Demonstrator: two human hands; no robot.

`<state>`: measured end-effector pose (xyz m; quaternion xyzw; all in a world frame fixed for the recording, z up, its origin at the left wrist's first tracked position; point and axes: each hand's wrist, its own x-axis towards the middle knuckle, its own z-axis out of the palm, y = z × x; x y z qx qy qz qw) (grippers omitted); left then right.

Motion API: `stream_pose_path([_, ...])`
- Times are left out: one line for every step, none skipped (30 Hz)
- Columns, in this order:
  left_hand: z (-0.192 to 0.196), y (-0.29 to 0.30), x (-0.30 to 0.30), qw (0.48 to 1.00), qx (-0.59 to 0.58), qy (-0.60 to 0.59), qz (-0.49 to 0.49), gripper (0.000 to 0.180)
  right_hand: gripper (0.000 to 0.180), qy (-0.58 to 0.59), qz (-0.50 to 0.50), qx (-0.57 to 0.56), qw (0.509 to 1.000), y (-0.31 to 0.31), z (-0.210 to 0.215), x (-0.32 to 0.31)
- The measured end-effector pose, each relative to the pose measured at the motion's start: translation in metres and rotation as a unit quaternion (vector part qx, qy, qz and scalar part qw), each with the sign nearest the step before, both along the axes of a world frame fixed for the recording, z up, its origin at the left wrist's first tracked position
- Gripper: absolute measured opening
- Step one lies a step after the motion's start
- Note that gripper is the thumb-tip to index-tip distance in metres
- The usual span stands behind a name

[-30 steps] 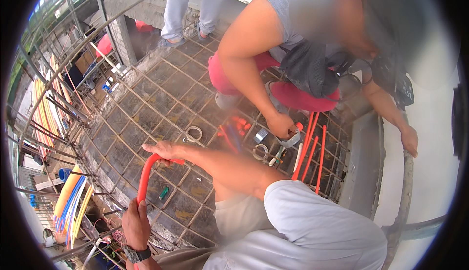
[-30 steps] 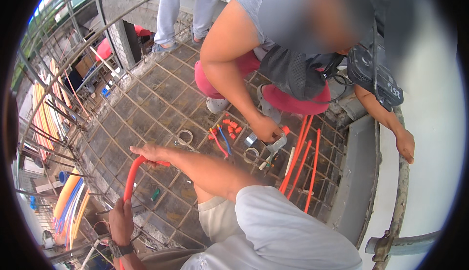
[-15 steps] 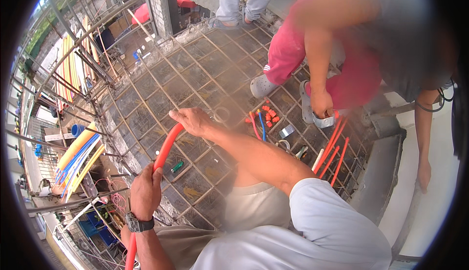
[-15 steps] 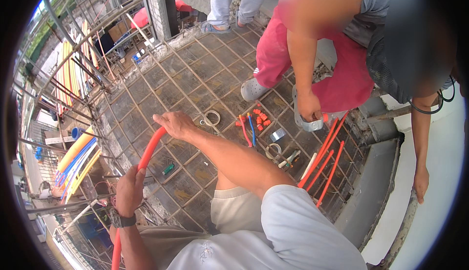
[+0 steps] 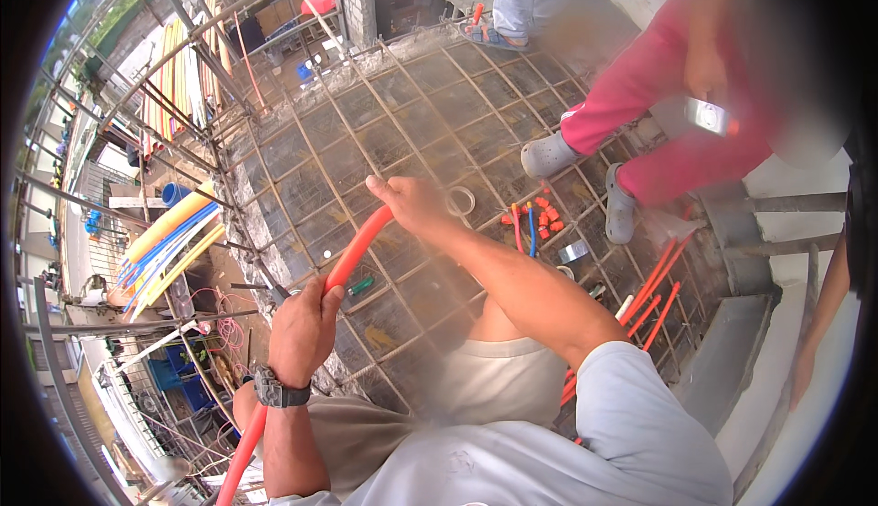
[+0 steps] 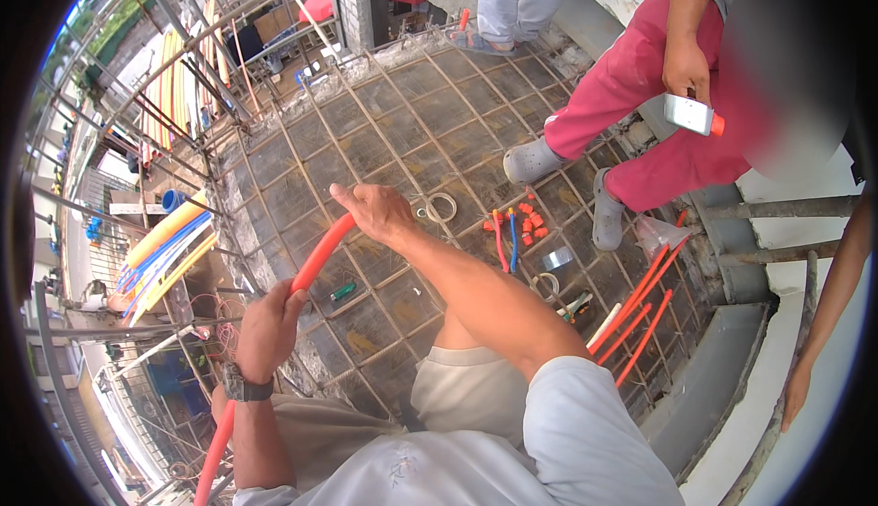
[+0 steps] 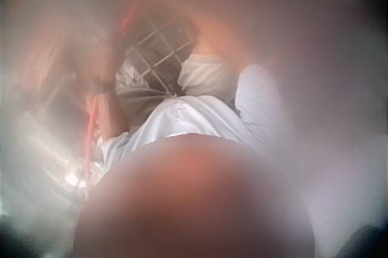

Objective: The person uses a blowtorch to heat a red plastic pipe, then bends the heated section by hand. The person repeats the heating and bending process on the same pipe segment multiple times while working on a rebar grid at a construction site.

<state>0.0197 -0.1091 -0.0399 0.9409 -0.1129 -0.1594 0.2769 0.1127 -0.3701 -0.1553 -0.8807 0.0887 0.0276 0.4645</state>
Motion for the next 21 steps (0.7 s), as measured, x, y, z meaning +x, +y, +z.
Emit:
stream_pose_path([0.000,0.000,0.000,1.000,-0.009,-0.005,-0.001,0.036,0.083,0.007,0.003,-0.001,1.000,0.000,-0.002,0.000])
stream_pose_path([0.000,0.000,-0.001,1.000,-0.003,-0.006,-0.004,0.035,0.083,-0.002,0.006,0.010,1.000,0.000,-0.004,0.000])
stream_pose_path([0.000,0.000,-0.001,1.000,0.007,0.001,-0.005,0.035,0.082,-0.004,0.007,0.019,1.000,0.000,-0.005,0.001])
stream_pose_path([0.000,0.000,-0.001,1.000,0.009,0.000,-0.006,0.035,0.082,0.003,0.006,0.023,1.000,0.000,-0.006,0.002])
stream_pose_path([0.000,0.000,-0.001,1.000,0.004,-0.007,-0.010,0.035,0.083,0.005,0.010,0.018,1.000,0.000,-0.006,0.003])
stream_pose_path([0.001,0.000,-0.001,1.000,0.006,-0.012,-0.010,0.035,0.085,0.017,0.013,0.008,1.000,0.000,-0.006,0.004])
stream_pose_path([0.002,-0.001,-0.001,1.000,0.004,-0.021,-0.013,0.035,0.089,0.030,0.014,0.000,0.999,0.000,-0.006,0.006])
stream_pose_path([0.002,-0.001,-0.002,1.000,0.003,-0.025,-0.016,0.035,0.088,0.030,0.014,0.003,0.999,0.000,-0.006,0.007])
stream_pose_path([0.003,-0.001,-0.003,0.999,0.006,-0.030,-0.016,0.034,0.087,0.029,0.014,0.005,0.999,0.000,-0.006,0.007])
stream_pose_path([0.004,-0.001,-0.004,0.999,0.010,-0.031,-0.015,0.034,0.086,0.027,0.013,0.007,1.000,0.001,-0.006,0.008])
stream_pose_path([0.003,-0.001,-0.005,0.999,0.008,-0.037,-0.016,0.034,0.082,0.006,0.008,0.007,1.000,0.001,-0.007,0.007])
stream_pose_path([0.003,-0.001,-0.005,0.999,0.011,-0.039,-0.021,0.033,0.078,-0.013,0.003,0.007,1.000,0.001,-0.008,0.008])
stream_pose_path([0.001,-0.001,-0.004,0.999,0.010,-0.046,-0.025,0.033,0.074,-0.009,0.007,0.002,1.000,0.001,-0.009,0.007])
stream_pose_path([-0.001,0.000,-0.004,0.999,0.011,-0.045,-0.027,0.033,0.073,-0.004,0.014,0.009,1.000,0.000,-0.010,0.007])
stream_pose_path([-0.003,0.000,-0.002,0.999,-0.003,-0.039,-0.038,0.033,0.073,0.026,0.030,0.014,0.999,-0.003,-0.010,0.010])
stream_pose_path([-0.006,0.001,0.001,0.999,-0.013,-0.027,-0.041,0.033,0.072,0.059,0.034,0.014,0.998,-0.004,-0.010,0.009])
stream_pose_path([-0.008,0.004,0.003,0.999,-0.019,-0.015,-0.036,0.033,0.072,0.023,0.027,-0.003,0.999,-0.006,-0.009,0.005])
stream_pose_path([-0.010,0.006,0.005,1.000,-0.005,0.001,-0.029,0.033,0.073,-0.002,0.013,-0.027,1.000,-0.010,-0.005,0.005])
stream_pose_path([-0.012,0.008,0.008,1.000,0.008,0.015,-0.023,0.033,0.070,-0.126,-0.032,-0.025,0.991,-0.011,-0.001,0.006])
stream_pose_path([-0.012,0.010,0.008,1.000,0.007,0.015,-0.023,0.034,0.068,-0.233,-0.069,-0.025,0.970,-0.016,0.006,0.008])
stream_pose_path([-0.012,0.012,0.008,1.000,0.020,0.018,-0.013,0.034,0.063,-0.219,-0.111,0.029,0.969,-0.024,0.015,0.009])
